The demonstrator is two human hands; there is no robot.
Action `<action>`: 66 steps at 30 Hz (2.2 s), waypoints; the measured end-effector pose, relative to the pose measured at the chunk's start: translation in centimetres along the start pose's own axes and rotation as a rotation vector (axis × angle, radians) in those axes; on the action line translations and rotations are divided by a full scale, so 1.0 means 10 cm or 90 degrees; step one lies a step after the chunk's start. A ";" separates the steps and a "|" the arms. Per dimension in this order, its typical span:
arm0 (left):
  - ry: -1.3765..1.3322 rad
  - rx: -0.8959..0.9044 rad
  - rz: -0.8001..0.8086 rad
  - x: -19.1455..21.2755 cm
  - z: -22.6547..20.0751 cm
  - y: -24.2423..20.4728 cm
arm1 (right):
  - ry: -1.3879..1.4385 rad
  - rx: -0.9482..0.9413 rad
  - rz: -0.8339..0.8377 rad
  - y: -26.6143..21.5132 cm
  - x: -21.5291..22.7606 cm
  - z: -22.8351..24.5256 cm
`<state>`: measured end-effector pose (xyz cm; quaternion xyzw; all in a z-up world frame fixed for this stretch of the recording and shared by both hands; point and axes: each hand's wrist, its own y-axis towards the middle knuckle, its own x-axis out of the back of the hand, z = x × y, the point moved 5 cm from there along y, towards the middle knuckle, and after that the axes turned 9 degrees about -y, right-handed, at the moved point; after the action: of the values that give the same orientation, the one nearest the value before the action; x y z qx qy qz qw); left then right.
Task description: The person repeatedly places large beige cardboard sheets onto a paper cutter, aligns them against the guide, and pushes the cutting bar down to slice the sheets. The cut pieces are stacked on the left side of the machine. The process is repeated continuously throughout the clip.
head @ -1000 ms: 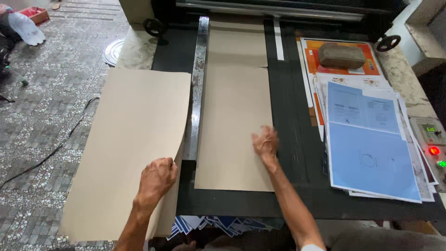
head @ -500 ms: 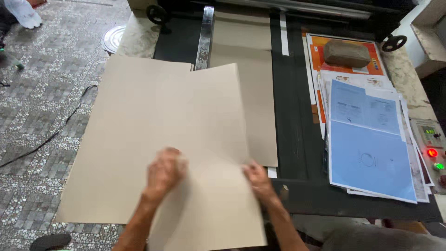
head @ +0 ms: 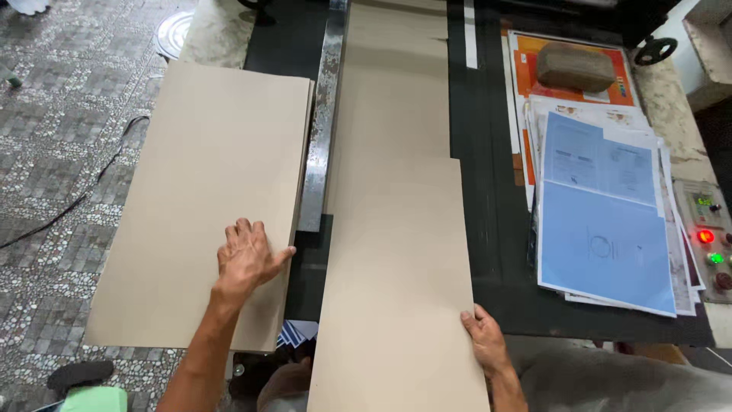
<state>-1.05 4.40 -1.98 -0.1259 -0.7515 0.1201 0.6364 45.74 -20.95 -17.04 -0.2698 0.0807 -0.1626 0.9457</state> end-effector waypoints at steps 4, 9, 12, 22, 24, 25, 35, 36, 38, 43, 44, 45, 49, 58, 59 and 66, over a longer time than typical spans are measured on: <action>-0.074 -0.001 0.042 0.08 0.03 -0.04 | -0.066 0.028 -0.129 0.00 0.08 -0.09; -0.118 -0.004 0.047 0.07 0.05 -0.07 | -0.177 0.088 -0.151 -0.14 -0.05 0.11; -0.104 -0.016 0.013 0.01 0.07 -0.03 | -0.150 0.091 -0.144 -0.09 -0.01 0.03; -0.092 -0.036 -0.013 -0.04 0.09 -0.03 | -0.093 0.072 -0.131 -0.22 -0.07 -0.01; -0.101 -0.040 -0.028 -0.10 0.11 -0.02 | -0.090 0.059 -0.132 -0.24 -0.07 -0.03; -0.101 -0.048 -0.056 -0.10 0.11 -0.01 | -0.096 0.055 -0.125 -0.25 -0.08 -0.05; -0.104 -0.030 -0.057 -0.09 0.10 -0.02 | -0.102 0.028 -0.125 -0.41 -0.33 0.23; -0.103 -0.031 -0.058 -0.12 0.11 -0.01 | -0.101 0.029 -0.126 -0.35 -0.29 0.15; -0.089 -0.037 -0.090 -0.15 0.13 0.01 | -0.103 0.055 -0.124 -0.23 -0.22 0.01; -0.057 -0.043 -0.075 -0.17 0.13 0.01 | -0.104 0.091 -0.110 0.03 -0.21 -0.03; -0.048 -0.046 -0.080 -0.19 0.14 0.03 | -0.110 0.140 -0.103 0.17 -0.14 -0.13; -0.048 -0.047 -0.082 -0.18 0.13 0.02 | -0.110 0.142 -0.104 0.22 -0.14 -0.07; -0.038 -0.057 -0.146 -0.26 0.15 0.04 | -0.161 0.147 -0.094 0.41 -0.20 0.10; -0.071 -0.030 -0.089 -0.25 0.14 0.06 | -0.248 0.105 -0.136 0.75 -0.40 0.68; -0.077 -0.028 -0.076 -0.24 0.13 0.06 | -0.294 0.103 -0.150 0.79 -0.40 0.73; -0.110 -0.054 -0.126 -0.19 0.15 0.05 | -0.251 0.137 -0.136 1.37 -0.32 0.80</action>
<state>-2.19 4.17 -4.16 -0.0672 -0.8165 0.0354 0.5724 48.30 -4.98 -17.40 -0.2011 -0.1521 -0.2135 0.9438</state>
